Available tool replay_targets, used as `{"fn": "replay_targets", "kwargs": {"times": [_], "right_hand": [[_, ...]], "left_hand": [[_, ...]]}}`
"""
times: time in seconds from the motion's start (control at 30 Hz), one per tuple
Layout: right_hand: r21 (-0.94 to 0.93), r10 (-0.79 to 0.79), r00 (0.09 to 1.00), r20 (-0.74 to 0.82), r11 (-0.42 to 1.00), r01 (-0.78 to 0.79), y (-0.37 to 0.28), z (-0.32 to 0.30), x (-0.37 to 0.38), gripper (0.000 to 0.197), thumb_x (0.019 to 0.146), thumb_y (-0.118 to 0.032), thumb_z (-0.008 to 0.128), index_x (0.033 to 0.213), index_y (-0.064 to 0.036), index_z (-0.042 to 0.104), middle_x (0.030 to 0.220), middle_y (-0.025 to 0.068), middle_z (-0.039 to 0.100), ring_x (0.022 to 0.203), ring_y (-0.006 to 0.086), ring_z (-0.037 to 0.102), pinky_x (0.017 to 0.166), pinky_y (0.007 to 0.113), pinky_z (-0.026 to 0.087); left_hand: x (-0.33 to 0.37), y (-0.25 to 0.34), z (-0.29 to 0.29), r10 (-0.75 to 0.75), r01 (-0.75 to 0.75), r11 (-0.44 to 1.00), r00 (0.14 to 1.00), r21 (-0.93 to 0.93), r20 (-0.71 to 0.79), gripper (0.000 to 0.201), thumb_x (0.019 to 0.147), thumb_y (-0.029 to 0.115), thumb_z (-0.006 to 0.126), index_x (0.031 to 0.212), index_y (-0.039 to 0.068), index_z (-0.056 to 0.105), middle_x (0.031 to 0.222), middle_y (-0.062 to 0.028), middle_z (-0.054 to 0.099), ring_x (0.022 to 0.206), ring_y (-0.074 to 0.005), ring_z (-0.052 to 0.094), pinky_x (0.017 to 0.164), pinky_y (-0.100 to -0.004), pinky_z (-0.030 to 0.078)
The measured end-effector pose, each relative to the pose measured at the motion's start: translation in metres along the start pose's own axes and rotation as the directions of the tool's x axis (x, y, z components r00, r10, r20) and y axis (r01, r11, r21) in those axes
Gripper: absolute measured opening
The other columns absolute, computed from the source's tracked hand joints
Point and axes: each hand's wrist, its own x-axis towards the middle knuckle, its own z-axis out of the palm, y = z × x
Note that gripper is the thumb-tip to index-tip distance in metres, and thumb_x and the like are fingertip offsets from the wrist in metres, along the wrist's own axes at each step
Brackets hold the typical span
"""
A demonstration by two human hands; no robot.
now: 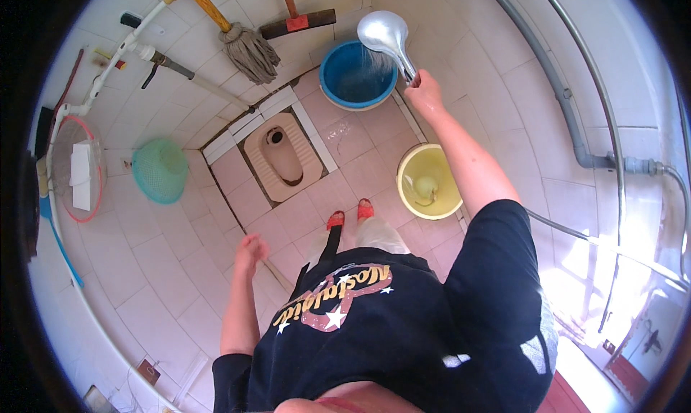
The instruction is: The person pours water from a blue bucket into a squat toilet while scrubbing it with a long-handled brush, then rinses the area using a handheld shower head.
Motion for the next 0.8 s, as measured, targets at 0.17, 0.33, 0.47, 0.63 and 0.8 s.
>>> {"fn": "replay_targets", "kwargs": {"times": [0.17,0.33,0.47,0.63,0.8], "right_hand": [[0.193,0.014,0.997,0.071,0.981,-0.028,-0.015,-0.01,-0.051,0.019,0.061,-0.009,0.062,0.068,-0.0039,0.045,0.061,0.004,0.049,0.06,0.0125,0.047,0.055,0.027,0.039],[0.383,0.04,0.991,0.126,0.92,-0.085,-0.032,-0.015,-0.105,0.015,0.064,0.0,0.057,0.072,-0.0052,0.046,0.066,0.0009,0.052,0.062,0.0076,0.047,0.057,0.021,0.039],[0.46,0.015,0.993,0.118,0.885,-0.068,-0.05,-0.017,-0.136,0.015,0.065,0.001,0.056,0.072,-0.0049,0.044,0.066,-0.0009,0.05,0.063,0.0059,0.046,0.059,0.02,0.038],[0.463,-0.06,0.994,0.091,0.886,0.011,-0.061,-0.011,-0.16,0.015,0.064,0.001,0.055,0.072,-0.0047,0.044,0.064,-0.0015,0.047,0.061,0.0061,0.045,0.058,0.019,0.037],[0.5,-0.086,0.992,0.092,0.866,0.029,-0.07,-0.007,-0.178,0.014,0.063,-0.001,0.054,0.072,-0.0048,0.044,0.064,-0.0013,0.045,0.06,0.0075,0.043,0.057,0.021,0.037]], "left_hand": [[0.025,0.089,0.079,0.082,-0.072,0.996,0.955,-0.045,0.287,0.021,0.088,0.011,0.041,0.106,0.002,0.046,0.094,-0.0136,0.059,0.081,-0.0207,0.06,0.064,-0.0312,0.05],[0.023,0.141,0.156,0.158,0.103,0.93,0.755,-0.354,0.636,0.022,0.087,0.013,0.043,0.104,0.0,0.047,0.103,-0.0196,0.056,0.095,-0.0303,0.056,0.077,-0.0398,0.049],[0.012,0.147,0.183,0.163,0.18,0.912,0.666,-0.369,0.728,0.021,0.087,0.015,0.043,0.101,0.0,0.05,0.106,-0.0209,0.055,0.099,-0.0323,0.055,0.079,-0.0418,0.048],[0.002,0.144,0.194,0.125,0.189,0.935,0.614,-0.299,0.78,0.022,0.088,0.018,0.041,0.099,0.001,0.051,0.106,-0.021,0.055,0.098,-0.0329,0.055,0.08,-0.0424,0.048],[-0.005,0.137,0.195,0.105,0.13,0.961,0.646,-0.245,0.756,0.018,0.089,0.016,0.042,0.095,0.001,0.05,0.098,-0.0183,0.058,0.09,-0.0296,0.058,0.074,-0.039,0.05]]}}
